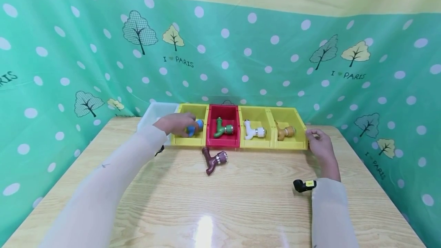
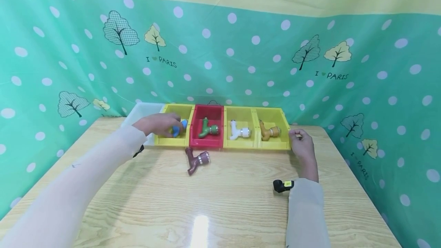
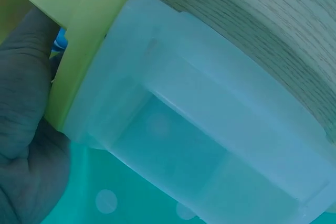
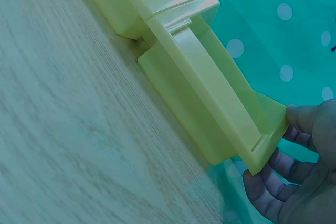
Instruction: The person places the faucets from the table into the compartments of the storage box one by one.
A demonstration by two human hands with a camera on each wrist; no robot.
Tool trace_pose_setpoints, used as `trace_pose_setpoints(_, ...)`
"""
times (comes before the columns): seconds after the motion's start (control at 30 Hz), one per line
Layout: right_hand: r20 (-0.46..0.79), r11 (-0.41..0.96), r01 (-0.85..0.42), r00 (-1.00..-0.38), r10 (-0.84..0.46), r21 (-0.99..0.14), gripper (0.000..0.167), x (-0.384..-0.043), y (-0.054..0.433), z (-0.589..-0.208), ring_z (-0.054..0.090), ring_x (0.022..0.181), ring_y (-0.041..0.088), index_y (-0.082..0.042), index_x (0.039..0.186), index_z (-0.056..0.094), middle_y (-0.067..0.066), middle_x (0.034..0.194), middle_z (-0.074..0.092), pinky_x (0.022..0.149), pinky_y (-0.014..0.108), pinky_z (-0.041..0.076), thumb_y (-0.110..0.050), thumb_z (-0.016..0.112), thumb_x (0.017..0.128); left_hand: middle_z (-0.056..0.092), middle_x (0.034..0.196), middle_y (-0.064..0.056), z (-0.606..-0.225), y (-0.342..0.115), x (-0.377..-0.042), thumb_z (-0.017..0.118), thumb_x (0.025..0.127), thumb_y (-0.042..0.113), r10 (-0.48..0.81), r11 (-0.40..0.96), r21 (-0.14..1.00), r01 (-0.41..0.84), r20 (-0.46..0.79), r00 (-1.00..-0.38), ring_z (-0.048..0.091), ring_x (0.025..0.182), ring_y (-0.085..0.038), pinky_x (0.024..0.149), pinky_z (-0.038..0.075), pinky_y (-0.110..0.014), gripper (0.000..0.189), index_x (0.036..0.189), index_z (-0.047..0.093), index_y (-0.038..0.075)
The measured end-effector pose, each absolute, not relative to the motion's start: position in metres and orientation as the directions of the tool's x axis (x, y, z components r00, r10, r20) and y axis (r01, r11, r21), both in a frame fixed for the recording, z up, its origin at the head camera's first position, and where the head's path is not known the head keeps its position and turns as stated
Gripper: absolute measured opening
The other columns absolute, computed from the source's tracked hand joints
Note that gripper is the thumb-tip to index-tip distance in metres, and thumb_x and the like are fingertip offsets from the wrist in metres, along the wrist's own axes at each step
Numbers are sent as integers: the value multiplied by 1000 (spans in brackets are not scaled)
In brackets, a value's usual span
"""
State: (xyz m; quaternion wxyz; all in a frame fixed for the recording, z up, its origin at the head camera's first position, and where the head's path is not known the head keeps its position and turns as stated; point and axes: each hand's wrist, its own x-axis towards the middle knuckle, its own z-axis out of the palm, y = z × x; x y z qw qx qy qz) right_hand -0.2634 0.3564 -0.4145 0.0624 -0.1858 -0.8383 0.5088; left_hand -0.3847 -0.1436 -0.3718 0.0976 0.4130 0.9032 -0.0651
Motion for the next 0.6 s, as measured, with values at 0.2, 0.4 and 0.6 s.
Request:
trace_pose_setpoints(0.2,-86,408,248,-922,377,-878,53,-264,358,-415,49,111,28,-5,138,50,19,135,48,85,36,49,-48,40,109,62,111,-7,-368,-141,-382,79,93,22,741,624,-74,778,-260,-619,55,95,-23,85,56,-37,28,121,73,26)
trace_pose_setpoints(0.4,-100,412,268,-917,385,-871,52,-264,358,-415,49,111,28,-5,139,50,19,133,49,85,36,48,-47,40,109,64,116,-8,-367,-141,-379,76,95,22,739,625,-80,777,-261,-621,58,103,-24,92,57,-41,28,123,73,25)
trace_pose_setpoints(0.6,-89,414,255,-921,379,-874,52,-265,357,-416,49,112,28,-5,140,49,20,134,49,84,34,48,-46,40,109,66,112,-8,-362,-142,-373,74,96,19,755,641,-37,766,-150,-639,60,99,-25,90,56,-42,26,122,74,20)
